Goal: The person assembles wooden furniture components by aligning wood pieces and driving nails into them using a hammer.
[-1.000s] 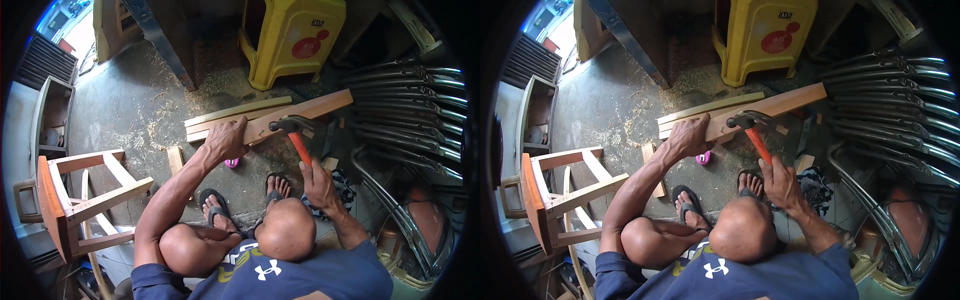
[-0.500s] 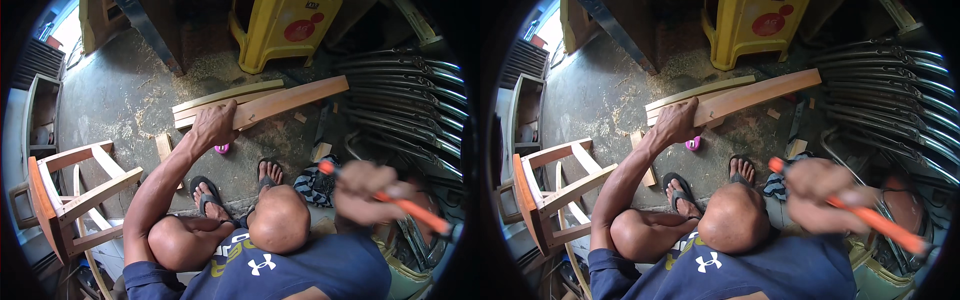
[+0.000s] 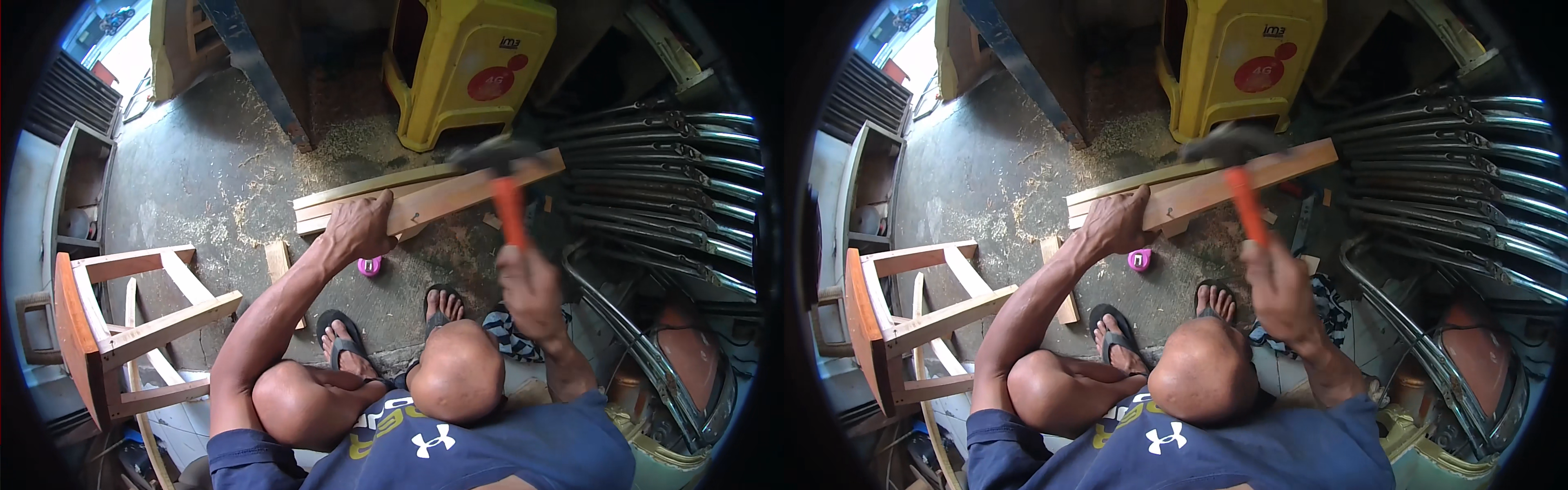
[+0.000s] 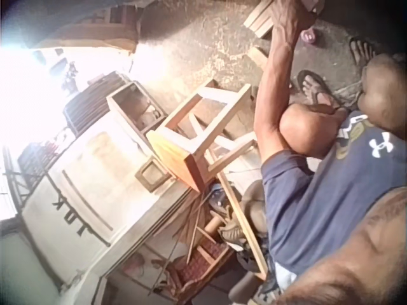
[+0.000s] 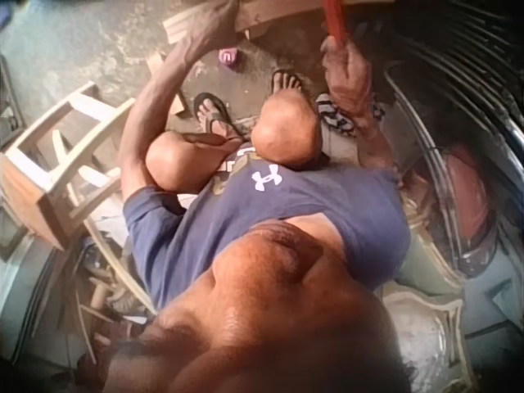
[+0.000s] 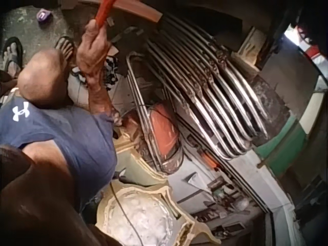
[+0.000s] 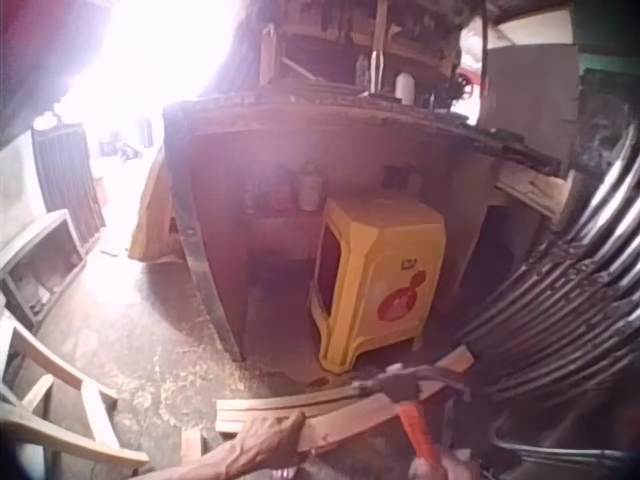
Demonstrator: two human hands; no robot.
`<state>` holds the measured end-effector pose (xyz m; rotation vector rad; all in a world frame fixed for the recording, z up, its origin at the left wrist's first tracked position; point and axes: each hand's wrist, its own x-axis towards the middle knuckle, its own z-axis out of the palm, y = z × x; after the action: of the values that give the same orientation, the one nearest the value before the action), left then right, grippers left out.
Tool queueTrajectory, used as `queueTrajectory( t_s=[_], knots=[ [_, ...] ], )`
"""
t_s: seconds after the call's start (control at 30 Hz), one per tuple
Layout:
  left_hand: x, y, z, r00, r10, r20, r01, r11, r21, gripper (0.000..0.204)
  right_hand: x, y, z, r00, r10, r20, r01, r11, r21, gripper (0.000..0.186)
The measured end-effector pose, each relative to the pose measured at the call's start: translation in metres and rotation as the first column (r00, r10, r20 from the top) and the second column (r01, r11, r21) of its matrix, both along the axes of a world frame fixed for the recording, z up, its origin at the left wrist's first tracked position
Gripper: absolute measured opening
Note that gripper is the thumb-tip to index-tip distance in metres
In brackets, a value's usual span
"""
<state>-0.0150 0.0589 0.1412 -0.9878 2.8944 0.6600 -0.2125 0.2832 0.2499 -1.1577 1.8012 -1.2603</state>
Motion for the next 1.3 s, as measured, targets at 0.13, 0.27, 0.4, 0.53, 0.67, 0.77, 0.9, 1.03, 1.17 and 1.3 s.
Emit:
queueTrajectory(
  t_s=[0.13,0.27,0.4,0.53,0.67,0.77,0.9,1.03,1.17,1.3],
  knots=[
    [-0.005,0.013,-0.008,0.999,0.004,-0.031,-0.002,0.998,0.059,0.054,0.001,0.008,0.004,0.771,0.49,0.407,0.066,0.573,-0.817,0.041],
    [-0.021,0.007,0.01,0.998,0.02,0.058,-0.024,0.998,0.058,0.051,-0.004,0.023,-0.079,0.907,0.147,-0.394,-0.036,0.96,0.276,0.033],
    [-0.006,0.005,0.003,1.0,0.003,0.012,-0.003,1.0,0.023,0.052,0.012,0.013,-0.061,0.955,0.032,-0.295,0.009,0.99,0.138,0.036],
    [-0.01,0.009,0.003,1.0,-0.008,0.0,0.008,0.998,0.055,0.049,-0.005,0.011,-0.058,0.905,0.234,-0.355,-0.094,0.925,0.368,0.037],
    [0.003,0.008,-0.006,0.998,0.026,-0.063,-0.024,0.999,0.027,0.048,0.017,0.005,0.028,0.93,0.083,0.357,0.118,0.854,-0.507,0.028],
    [-0.006,0.011,-0.002,1.0,0.01,-0.01,-0.01,0.999,0.04,0.048,0.017,0.033,-0.042,0.995,0.046,0.088,0.004,0.866,-0.5,0.026],
    [-0.005,0.002,-0.003,0.999,0.017,-0.037,-0.016,0.999,0.039,0.054,0.008,0.024,-0.078,0.912,0.129,-0.39,0.019,0.935,0.353,0.047],
    [-0.012,0.011,0.001,0.999,-0.009,0.041,0.006,0.999,0.053,0.051,0.006,0.023,-0.065,0.944,0.019,-0.33,0.002,0.998,0.063,0.032],
    [-0.002,0.009,0.003,1.0,0.015,0.003,-0.015,1.0,0.026,0.053,-0.002,0.008,-0.022,0.932,0.136,-0.335,-0.059,0.971,0.23,0.039],
    [-0.001,0.011,-0.003,0.998,0.043,-0.048,-0.043,0.999,-0.001,0.051,0.02,0.004,0.015,0.954,0.221,0.202,0.051,0.544,-0.837,0.028]
  ],
)
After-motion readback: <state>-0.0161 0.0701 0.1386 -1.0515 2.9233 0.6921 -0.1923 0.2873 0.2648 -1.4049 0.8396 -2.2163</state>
